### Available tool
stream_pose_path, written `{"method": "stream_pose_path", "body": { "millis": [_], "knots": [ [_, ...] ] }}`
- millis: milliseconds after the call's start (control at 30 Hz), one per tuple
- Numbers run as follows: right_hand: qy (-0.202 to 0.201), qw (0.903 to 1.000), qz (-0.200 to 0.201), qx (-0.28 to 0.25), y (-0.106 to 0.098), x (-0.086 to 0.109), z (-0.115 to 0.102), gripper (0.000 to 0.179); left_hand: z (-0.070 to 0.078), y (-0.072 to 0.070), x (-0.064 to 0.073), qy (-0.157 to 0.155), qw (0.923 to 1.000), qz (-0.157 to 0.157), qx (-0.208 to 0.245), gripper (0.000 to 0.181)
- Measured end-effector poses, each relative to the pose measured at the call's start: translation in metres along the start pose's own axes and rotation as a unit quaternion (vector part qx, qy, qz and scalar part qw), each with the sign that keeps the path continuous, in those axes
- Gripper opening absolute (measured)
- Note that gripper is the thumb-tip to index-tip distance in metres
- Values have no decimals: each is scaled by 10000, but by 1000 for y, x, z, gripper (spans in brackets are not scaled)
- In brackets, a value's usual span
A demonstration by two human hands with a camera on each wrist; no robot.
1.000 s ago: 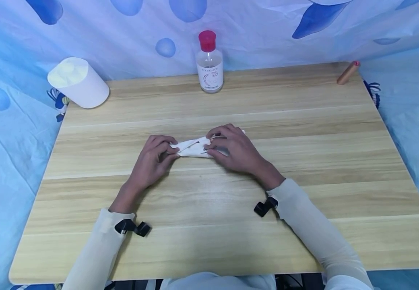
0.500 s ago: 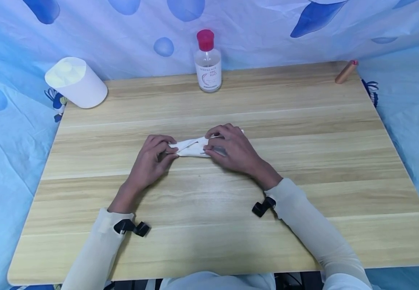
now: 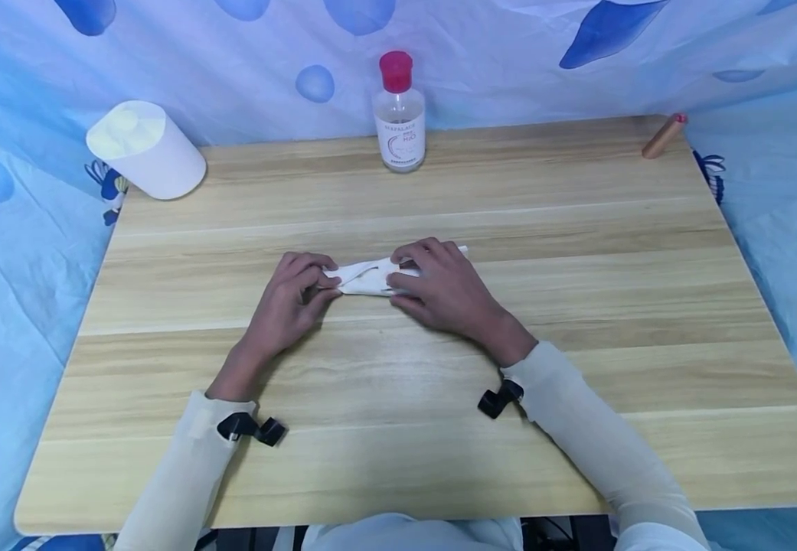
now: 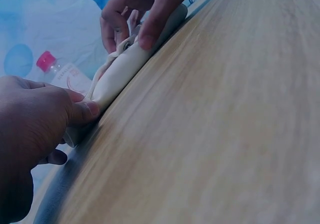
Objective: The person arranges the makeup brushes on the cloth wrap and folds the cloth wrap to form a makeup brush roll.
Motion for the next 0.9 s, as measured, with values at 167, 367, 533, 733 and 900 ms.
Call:
{"method": "stream_pose_path", "body": {
  "millis": [167, 367, 533, 733, 900],
  "knots": [
    [-89, 9990, 0, 434, 1, -4, -9, 12, 0, -2, -2, 21, 10000, 60, 23, 7],
    [-131, 9972, 290, 678, -3, -4, -15, 11, -1, -3, -5, 74, 9999, 81, 59, 7],
    [-124, 9980, 184, 586, -1, -7, -14, 12, -3, -6, -5, 12, 9999, 153, 30, 9],
    [451, 9982, -384, 37, -10, 11, 9, 26, -3, 1, 2, 1, 10000, -15, 7, 11],
    [1030, 9930, -568, -144, -30, 30, 29, 45, -1, 0, 2, 41, 10000, 7, -77, 11]
  ]
}}
Point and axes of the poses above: each hand's wrist, its own x-axis away from the middle knuckle, its own y-axis out of the palm, z = x × y, the point moved 7 cm from there along -x, towards the middle knuckle, and after that the axes turned 5 degrees about x, right-handed, at the moved point
